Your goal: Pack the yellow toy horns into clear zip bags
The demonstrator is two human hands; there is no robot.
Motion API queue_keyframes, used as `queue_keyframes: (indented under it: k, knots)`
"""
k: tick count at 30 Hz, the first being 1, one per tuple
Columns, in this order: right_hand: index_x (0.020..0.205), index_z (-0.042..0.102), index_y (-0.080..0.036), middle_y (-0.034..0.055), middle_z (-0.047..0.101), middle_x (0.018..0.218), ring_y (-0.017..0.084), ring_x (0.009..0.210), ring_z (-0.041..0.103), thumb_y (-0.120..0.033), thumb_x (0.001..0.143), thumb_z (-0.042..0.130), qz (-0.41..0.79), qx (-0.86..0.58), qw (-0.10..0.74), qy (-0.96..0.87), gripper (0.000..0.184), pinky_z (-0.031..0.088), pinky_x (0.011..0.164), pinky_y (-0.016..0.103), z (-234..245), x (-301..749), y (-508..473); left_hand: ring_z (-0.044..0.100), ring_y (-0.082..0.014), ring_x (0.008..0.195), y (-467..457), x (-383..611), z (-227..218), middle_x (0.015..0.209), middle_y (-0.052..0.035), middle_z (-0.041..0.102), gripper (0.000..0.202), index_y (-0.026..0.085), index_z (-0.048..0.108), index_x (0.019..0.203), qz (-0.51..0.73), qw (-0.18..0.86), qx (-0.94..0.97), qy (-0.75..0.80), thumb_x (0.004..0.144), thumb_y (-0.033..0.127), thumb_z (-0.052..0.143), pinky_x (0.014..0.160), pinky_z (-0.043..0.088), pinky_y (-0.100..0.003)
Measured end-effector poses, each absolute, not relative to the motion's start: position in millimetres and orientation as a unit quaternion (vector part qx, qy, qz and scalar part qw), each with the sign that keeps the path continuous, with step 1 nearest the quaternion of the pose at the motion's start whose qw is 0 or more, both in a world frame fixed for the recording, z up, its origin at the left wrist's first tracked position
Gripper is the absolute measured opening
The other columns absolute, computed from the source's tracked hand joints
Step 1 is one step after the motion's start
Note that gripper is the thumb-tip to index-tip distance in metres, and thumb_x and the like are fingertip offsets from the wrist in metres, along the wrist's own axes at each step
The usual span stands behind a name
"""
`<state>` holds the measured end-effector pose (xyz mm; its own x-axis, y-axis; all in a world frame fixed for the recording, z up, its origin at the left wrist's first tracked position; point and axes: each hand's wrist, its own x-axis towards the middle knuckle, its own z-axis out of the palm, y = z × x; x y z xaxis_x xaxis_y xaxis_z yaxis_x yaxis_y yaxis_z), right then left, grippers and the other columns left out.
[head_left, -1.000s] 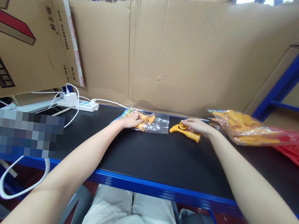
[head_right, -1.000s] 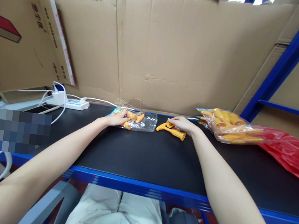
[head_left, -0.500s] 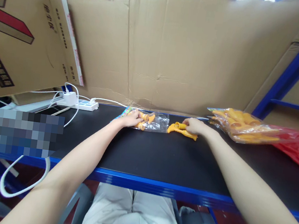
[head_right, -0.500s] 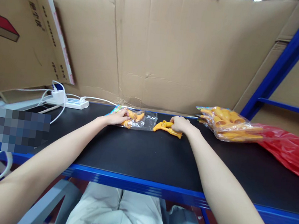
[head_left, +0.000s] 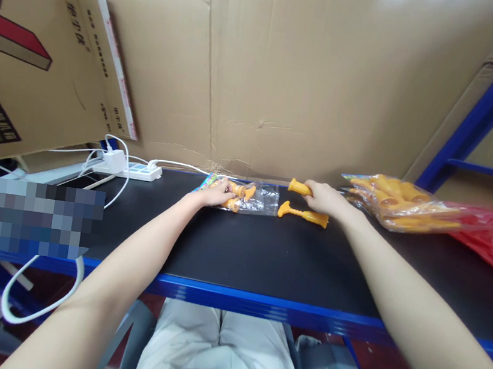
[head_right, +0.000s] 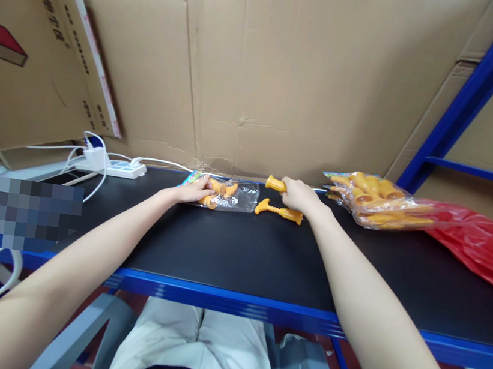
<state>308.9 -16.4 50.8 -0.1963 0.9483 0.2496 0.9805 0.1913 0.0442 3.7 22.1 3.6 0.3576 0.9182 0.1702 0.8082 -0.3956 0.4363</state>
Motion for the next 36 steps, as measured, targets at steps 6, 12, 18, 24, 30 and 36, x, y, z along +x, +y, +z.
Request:
queue_keyframes:
  k: [6,12,18,24,30,36]
  knots:
    - [0.082,0.058,-0.018,0.0052,0.064,0.082,0.017,0.070,0.057,-0.041,0.069,0.058,-0.007,-0.566,0.013,-0.825,0.027,0.036,0.055,0.023,56,291,-28,0.054,-0.0212,0.084,20,4,4,0.088,-0.0040,0.055,0.021,0.022,0.040,0.082,0.198,0.152,0.807,0.534,0.074,0.041,0.045,0.070,0.041,-0.030]
    - [0.100,0.055,-0.019,0.0099,0.063,0.097,0.023,0.083,0.059,-0.025,0.077,0.044,-0.091,-0.624,0.022,-0.776,0.026,0.038,0.061,0.027,31,298,-13,0.054,-0.0208,0.088,23,4,2,0.092,-0.0045,0.054,0.020,0.022,0.040,0.080,0.205,0.133,0.811,0.532,0.074,0.041,0.045,0.074,0.041,-0.030]
    - [0.104,0.056,-0.019,0.0102,0.064,0.097,0.022,0.085,0.059,-0.023,0.078,0.041,-0.132,-0.649,0.043,-0.748,0.030,0.039,0.067,0.029,32,305,-11,0.054,-0.0211,0.087,25,2,0,0.090,-0.0047,0.056,0.023,0.022,0.039,0.080,0.203,0.127,0.819,0.522,0.076,0.044,0.045,0.073,0.041,-0.030]
    - [0.099,0.063,-0.022,0.0038,0.067,0.090,0.020,0.081,0.058,-0.032,0.074,0.051,-0.083,-0.556,0.112,-0.819,0.029,0.038,0.069,0.027,47,291,-19,0.055,-0.0202,0.083,17,6,5,0.088,-0.0046,0.056,0.023,0.021,0.039,0.082,0.199,0.147,0.818,0.519,0.076,0.042,0.046,0.070,0.041,-0.029]
    - [0.092,0.068,-0.024,0.0013,0.067,0.075,0.019,0.072,0.058,-0.038,0.069,0.059,-0.032,-0.520,0.076,-0.850,0.028,0.036,0.070,0.029,51,265,-36,0.054,-0.0215,0.087,14,14,5,0.091,-0.0053,0.055,0.024,0.021,0.039,0.083,0.194,0.147,0.830,0.502,0.075,0.043,0.046,0.075,0.040,-0.031]
    - [0.093,0.068,-0.023,-0.0006,0.066,0.076,0.016,0.071,0.057,-0.038,0.068,0.060,0.066,-0.524,0.141,-0.837,0.031,0.038,0.067,0.026,47,263,-35,0.053,-0.0209,0.088,13,23,0,0.094,-0.0053,0.055,0.032,0.021,0.039,0.097,0.208,0.181,0.821,0.501,0.076,0.044,0.046,0.074,0.041,-0.030]
